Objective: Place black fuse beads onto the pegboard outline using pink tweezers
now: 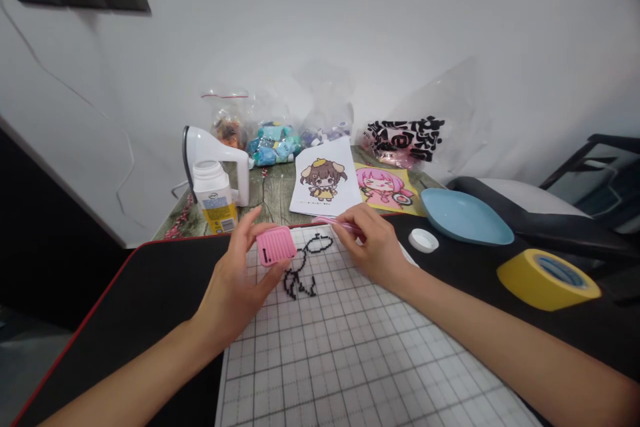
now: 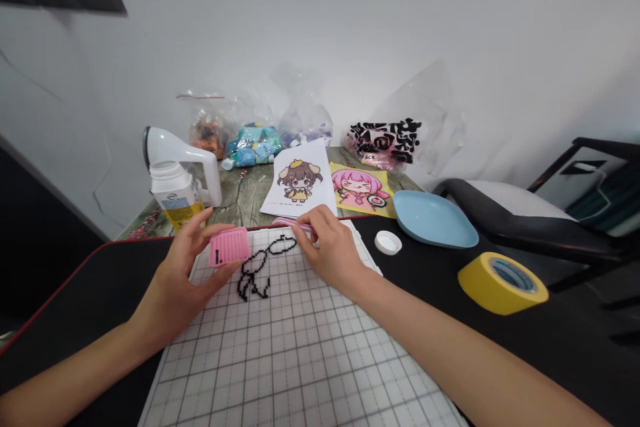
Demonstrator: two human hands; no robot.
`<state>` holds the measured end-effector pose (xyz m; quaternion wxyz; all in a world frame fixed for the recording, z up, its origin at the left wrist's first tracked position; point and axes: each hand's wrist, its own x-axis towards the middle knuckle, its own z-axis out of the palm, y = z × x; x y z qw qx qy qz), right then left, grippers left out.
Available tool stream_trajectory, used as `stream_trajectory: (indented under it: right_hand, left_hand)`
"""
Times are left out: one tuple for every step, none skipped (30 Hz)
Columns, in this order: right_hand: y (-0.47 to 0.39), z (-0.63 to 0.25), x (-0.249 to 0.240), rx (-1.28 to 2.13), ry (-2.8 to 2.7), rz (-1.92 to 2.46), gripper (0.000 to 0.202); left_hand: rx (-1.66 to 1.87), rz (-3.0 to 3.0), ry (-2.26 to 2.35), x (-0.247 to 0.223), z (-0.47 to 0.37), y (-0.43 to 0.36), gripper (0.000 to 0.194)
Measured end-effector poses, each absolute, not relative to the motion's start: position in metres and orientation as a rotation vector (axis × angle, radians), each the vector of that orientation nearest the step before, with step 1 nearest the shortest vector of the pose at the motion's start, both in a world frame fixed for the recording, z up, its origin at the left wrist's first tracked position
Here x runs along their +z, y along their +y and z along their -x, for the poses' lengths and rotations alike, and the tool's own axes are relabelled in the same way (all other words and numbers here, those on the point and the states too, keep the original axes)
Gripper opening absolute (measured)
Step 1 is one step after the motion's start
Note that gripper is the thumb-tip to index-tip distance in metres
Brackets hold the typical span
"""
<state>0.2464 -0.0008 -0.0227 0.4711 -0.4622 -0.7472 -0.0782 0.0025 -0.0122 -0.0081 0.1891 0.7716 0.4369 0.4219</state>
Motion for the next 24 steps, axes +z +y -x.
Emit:
stream_trajectory:
  right_hand:
    - [-0.0010,-0.2461,-0.0227,-0.199,-1.827,1.137,0.012]
    - [-0.0014,-0.2458,-0.0227,-0.206,-1.823,1.142,0.013]
    - [-0.0017,-0.2454,-0.0225,-0.213,-1.820,1.147,0.016]
    - [-0.0022,-0.2449,-0.0223,-0.221,-1.817,1.152,0.018]
    - [-0.0026,-0.2444,-0.0222,-0.228,-1.813,1.157,0.020]
    - [-0.0030,-0.2439,-0.0221,-0.236,-1.811,1.163,0.022]
    - [-0.0033,-0.2435,-0.0220,-0.243,-1.808,1.169,0.024]
    - [-0.0036,-0.2431,-0.0220,-0.249,-1.804,1.176,0.026]
    - [-0.0039,-0.2428,-0.0220,-0.253,-1.801,1.183,0.028]
    - [-0.0040,-0.2427,-0.0221,-0.256,-1.798,1.189,0.029]
    - [-0.0041,-0.2426,-0.0222,-0.259,-1.796,1.196,0.031]
    - [-0.0041,-0.2425,-0.0224,-0.260,-1.795,1.201,0.033]
    - [-0.0041,-0.2426,-0.0225,-0.261,-1.795,1.206,0.034]
    - [-0.0041,-0.2426,-0.0227,-0.262,-1.795,1.211,0.035]
    - [-0.0041,-0.2426,-0.0228,-0.262,-1.796,1.215,0.035]
    - [-0.0041,-0.2426,-0.0229,-0.261,-1.796,1.218,0.036]
    - [-0.0042,-0.2426,-0.0230,-0.260,-1.795,1.221,0.036]
    - [-0.0042,-0.2426,-0.0230,-0.259,-1.793,1.223,0.036]
    - [-0.0043,-0.2425,-0.0230,-0.258,-1.791,1.226,0.036]
    - [-0.0044,-0.2425,-0.0229,-0.256,-1.789,1.230,0.036]
    - [-0.0045,-0.2425,-0.0228,-0.254,-1.786,1.234,0.037]
    - [-0.0047,-0.2424,-0.0226,-0.252,-1.785,1.239,0.037]
    - [-0.0048,-0.2424,-0.0224,-0.248,-1.784,1.243,0.037]
    - [-0.0048,-0.2424,-0.0221,-0.245,-1.783,1.247,0.037]
  left_hand:
    - [1.185,-2.164,1.234,-0.0078,-0.0024,-0.0125,0.070]
    - [1.186,-2.157,1.239,-0.0076,-0.0025,-0.0127,0.070]
    - [1.188,-2.151,1.243,-0.0074,-0.0026,-0.0128,0.070]
    - [1.191,-2.146,1.243,-0.0074,-0.0028,-0.0129,0.070]
    - [1.194,-2.146,1.238,-0.0074,-0.0031,-0.0128,0.070]
    - [1.195,-2.148,1.233,-0.0075,-0.0034,-0.0128,0.070]
    - [1.193,-2.151,1.227,-0.0076,-0.0037,-0.0127,0.070]
    - [1.194,-2.151,1.222,-0.0077,-0.0040,-0.0126,0.070]
    - [1.194,-2.151,1.219,-0.0077,-0.0041,-0.0125,0.070]
    - [1.196,-2.149,1.219,-0.0077,-0.0041,-0.0125,0.070]
    - [1.199,-2.144,1.222,-0.0077,-0.0040,-0.0125,0.070]
    - [1.202,-2.140,1.226,-0.0077,-0.0039,-0.0125,0.070]
    - [1.206,-2.137,1.227,-0.0077,-0.0036,-0.0126,0.070]
    - [1.207,-2.134,1.227,-0.0077,-0.0034,-0.0126,0.070]
    - [1.206,-2.132,1.227,-0.0077,-0.0032,-0.0127,0.070]
    - [1.205,-2.131,1.227,-0.0078,-0.0030,-0.0127,0.071]
    - [1.204,-2.130,1.228,-0.0079,-0.0029,-0.0127,0.071]
    - [1.205,-2.131,1.230,-0.0081,-0.0028,-0.0127,0.071]
    - [1.207,-2.131,1.234,-0.0082,-0.0029,-0.0127,0.071]
    - [1.207,-2.132,1.238,-0.0084,-0.0029,-0.0127,0.071]
    - [1.207,-2.131,1.242,-0.0085,-0.0030,-0.0127,0.071]
    - [1.205,-2.130,1.246,-0.0086,-0.0032,-0.0128,0.071]
    - [1.205,-2.131,1.247,-0.0086,-0.0033,-0.0129,0.072]
    - [1.205,-2.132,1.248,-0.0085,-0.0035,-0.0129,0.072]
